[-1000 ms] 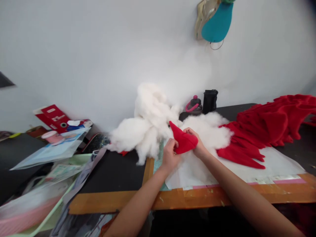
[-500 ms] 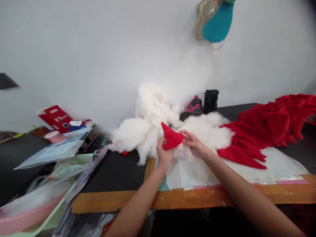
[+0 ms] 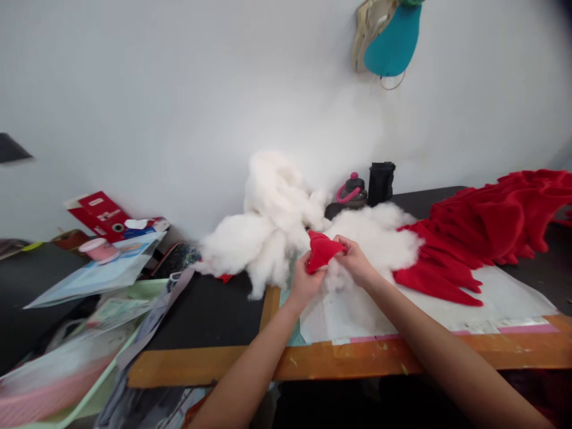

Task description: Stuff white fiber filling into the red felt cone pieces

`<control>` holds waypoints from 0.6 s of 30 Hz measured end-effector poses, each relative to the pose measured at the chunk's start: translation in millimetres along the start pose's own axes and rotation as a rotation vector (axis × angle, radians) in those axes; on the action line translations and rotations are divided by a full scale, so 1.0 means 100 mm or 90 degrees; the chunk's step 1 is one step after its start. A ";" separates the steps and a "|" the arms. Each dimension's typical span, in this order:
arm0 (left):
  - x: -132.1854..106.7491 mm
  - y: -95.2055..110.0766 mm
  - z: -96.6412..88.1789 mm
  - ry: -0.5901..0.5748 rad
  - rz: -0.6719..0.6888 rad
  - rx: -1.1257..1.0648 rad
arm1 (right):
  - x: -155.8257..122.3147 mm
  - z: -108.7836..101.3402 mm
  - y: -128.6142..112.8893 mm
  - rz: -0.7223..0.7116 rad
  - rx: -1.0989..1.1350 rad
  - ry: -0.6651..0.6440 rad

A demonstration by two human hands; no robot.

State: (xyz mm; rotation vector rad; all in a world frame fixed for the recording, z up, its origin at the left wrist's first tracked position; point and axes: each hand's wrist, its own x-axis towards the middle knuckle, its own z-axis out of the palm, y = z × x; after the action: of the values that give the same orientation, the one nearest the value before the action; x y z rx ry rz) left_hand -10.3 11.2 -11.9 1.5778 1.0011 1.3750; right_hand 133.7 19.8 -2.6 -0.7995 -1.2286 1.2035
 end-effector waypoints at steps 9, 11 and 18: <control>-0.09 0.02 0.04 -0.167 0.126 0.150 | -0.04 -0.02 0.02 -0.151 -0.203 0.174; -0.12 -0.01 0.05 -0.197 0.139 0.173 | -0.04 -0.03 0.01 -0.144 -0.165 0.189; -0.09 -0.02 0.04 -0.121 0.063 0.047 | -0.05 0.04 -0.01 -0.114 -0.054 0.096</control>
State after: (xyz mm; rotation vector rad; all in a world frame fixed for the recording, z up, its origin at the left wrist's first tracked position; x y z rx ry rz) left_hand -7.0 3.1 -17.1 1.7981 0.8779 1.2387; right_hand 130.3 14.2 -1.7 -0.8102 -1.2059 0.9352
